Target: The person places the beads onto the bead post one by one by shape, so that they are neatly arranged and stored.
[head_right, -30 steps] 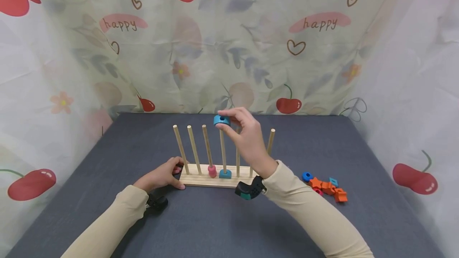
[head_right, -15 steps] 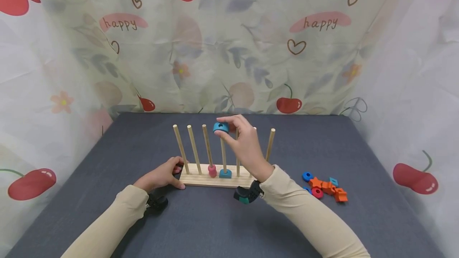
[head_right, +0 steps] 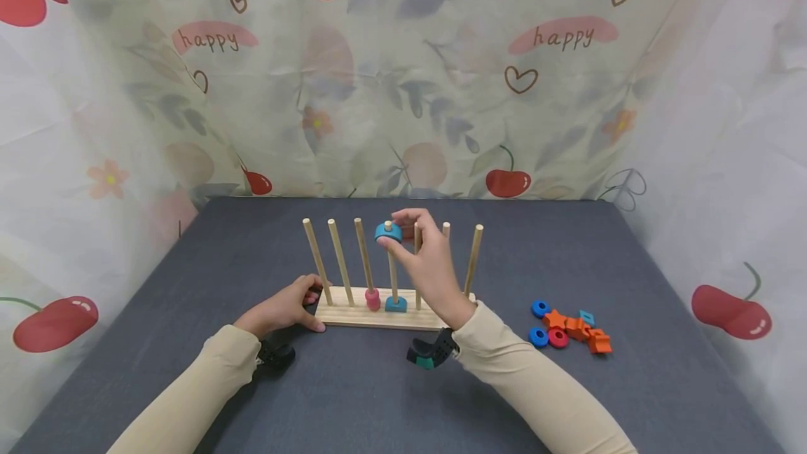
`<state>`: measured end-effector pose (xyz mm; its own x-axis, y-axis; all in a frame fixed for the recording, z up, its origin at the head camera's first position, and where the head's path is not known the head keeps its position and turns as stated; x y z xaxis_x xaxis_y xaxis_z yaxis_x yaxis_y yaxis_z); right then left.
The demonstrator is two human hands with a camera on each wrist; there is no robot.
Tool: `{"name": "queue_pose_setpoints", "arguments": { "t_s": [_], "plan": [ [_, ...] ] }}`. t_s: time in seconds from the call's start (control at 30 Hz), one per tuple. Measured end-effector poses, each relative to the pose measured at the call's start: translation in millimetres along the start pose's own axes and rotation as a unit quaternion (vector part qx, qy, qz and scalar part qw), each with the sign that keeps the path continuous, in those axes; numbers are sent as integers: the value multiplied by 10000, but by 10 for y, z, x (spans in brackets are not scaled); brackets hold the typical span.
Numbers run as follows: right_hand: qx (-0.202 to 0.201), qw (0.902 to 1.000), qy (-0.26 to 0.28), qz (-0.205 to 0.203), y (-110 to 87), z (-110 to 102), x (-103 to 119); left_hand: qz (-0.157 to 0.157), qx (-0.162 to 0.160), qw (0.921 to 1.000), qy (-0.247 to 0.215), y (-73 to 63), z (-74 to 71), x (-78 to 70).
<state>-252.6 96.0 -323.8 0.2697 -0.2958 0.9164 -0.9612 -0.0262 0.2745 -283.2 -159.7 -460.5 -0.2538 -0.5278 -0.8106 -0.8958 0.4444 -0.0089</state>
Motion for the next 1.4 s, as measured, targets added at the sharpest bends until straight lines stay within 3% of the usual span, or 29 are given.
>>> {"name": "queue_pose_setpoints", "arguments": {
  "t_s": [0.37,0.9,1.4],
  "plan": [
    [153,9980,261,556,-68,77,-241,-38,27,10000,-41,-8,3,-2],
    [254,9952,46,949,-210,197,-635,109,-24,9999,17,0,10,20],
    [497,9891,-52,1384,-330,333,-1072,46,-44,10000,29,-2,5,14]
  ]
}}
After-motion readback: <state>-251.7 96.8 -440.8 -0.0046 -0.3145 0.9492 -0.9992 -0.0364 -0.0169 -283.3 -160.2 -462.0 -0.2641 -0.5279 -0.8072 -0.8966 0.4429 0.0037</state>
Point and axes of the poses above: each hand's wrist, its own y-axis towards the middle knuckle, its own z-axis out of the palm, x = y × z, the point moved 5 cm from there along y, towards the middle knuckle, and after that the axes turned 15 degrees about z, right-handed, at the moved point
